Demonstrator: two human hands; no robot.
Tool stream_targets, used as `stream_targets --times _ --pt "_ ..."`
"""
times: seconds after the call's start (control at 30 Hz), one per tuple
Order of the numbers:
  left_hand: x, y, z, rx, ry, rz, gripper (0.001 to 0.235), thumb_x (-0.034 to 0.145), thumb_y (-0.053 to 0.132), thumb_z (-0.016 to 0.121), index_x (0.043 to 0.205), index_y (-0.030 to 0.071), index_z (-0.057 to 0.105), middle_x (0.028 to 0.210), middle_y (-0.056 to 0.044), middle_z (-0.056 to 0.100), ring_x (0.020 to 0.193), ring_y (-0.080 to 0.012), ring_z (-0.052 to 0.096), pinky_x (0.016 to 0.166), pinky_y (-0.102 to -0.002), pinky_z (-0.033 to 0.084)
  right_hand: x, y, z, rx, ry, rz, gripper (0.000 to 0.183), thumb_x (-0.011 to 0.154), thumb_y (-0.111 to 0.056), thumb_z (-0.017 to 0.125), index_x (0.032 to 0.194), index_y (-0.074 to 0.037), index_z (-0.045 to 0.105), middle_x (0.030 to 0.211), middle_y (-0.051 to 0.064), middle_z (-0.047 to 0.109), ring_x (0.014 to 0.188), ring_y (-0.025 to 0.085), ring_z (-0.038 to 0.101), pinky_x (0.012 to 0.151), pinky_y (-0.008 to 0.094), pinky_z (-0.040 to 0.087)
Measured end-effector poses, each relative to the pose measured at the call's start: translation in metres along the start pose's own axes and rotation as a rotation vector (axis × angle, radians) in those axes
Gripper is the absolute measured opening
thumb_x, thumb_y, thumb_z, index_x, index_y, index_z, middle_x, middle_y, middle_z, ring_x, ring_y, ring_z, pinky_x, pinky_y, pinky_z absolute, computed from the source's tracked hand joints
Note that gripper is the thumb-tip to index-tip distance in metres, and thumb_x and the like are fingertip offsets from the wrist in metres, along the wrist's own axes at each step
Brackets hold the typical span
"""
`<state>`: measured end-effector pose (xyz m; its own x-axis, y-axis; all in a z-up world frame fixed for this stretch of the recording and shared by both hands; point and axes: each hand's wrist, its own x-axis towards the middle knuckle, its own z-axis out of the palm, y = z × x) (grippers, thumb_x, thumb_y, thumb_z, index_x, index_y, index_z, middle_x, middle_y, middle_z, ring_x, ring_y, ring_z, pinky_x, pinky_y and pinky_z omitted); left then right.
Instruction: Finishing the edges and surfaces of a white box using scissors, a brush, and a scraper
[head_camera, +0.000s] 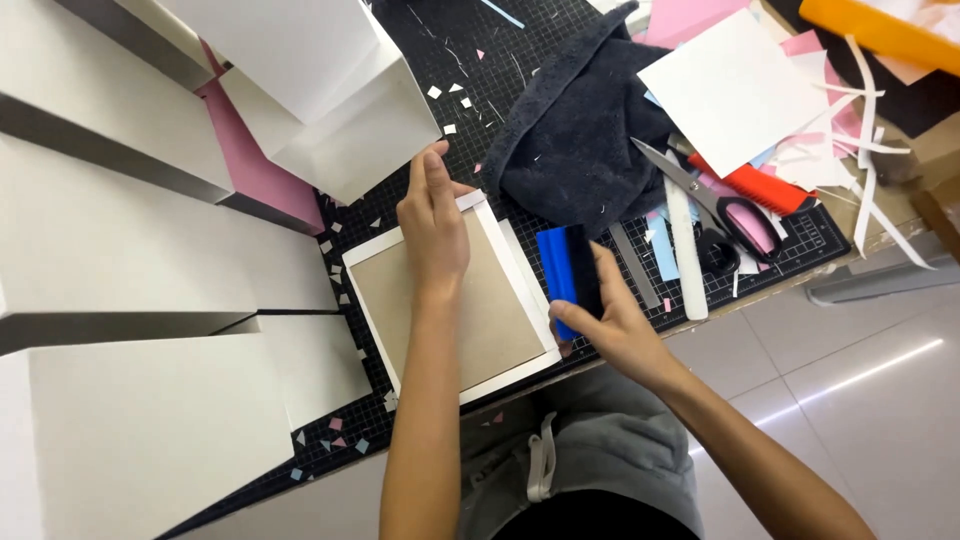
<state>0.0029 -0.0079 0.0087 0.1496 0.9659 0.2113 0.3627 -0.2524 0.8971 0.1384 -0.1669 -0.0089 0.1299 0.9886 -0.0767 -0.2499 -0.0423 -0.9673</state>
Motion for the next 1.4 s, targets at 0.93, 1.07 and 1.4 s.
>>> stream_targets --times 0.93,1.07,1.4 --pt "0.002 -0.006 0.003 -0.016 0.029 0.054 0.063 0.106 0.055 0.022 0.121 0.007 0.061 0.065 -0.011 0.072 0.068 -0.0276 0.075 0.073 -0.035 0.053 0.023 0.008 0.021 -0.494 0.16 -0.203 0.062 0.087 -0.005 0.066 0.137 0.016 0.037 0.114 0.047 0.058 0.097 0.062 0.06 0.07 0.067 0.054" --pt "0.002 -0.006 0.005 -0.008 0.036 0.059 0.065 0.104 0.059 0.024 0.12 0.008 0.061 0.066 -0.011 0.072 0.068 -0.0293 0.074 0.073 -0.037 0.053 0.06 0.017 0.021 -0.515 0.182 -0.282 0.064 0.088 -0.005 0.067 0.142 0.009 0.036 0.119 0.046 0.057 0.105 0.064 0.054 0.077 0.07 0.048" --pt "0.002 -0.009 0.005 0.004 0.045 0.105 0.064 0.105 0.056 0.028 0.125 0.003 0.058 0.064 -0.013 0.071 0.067 -0.033 0.073 0.08 -0.043 0.053 0.132 0.012 0.034 -0.568 0.198 -0.334 0.061 0.091 -0.006 0.064 0.144 0.003 0.034 0.114 0.045 0.06 0.097 0.064 0.059 0.07 0.068 0.052"
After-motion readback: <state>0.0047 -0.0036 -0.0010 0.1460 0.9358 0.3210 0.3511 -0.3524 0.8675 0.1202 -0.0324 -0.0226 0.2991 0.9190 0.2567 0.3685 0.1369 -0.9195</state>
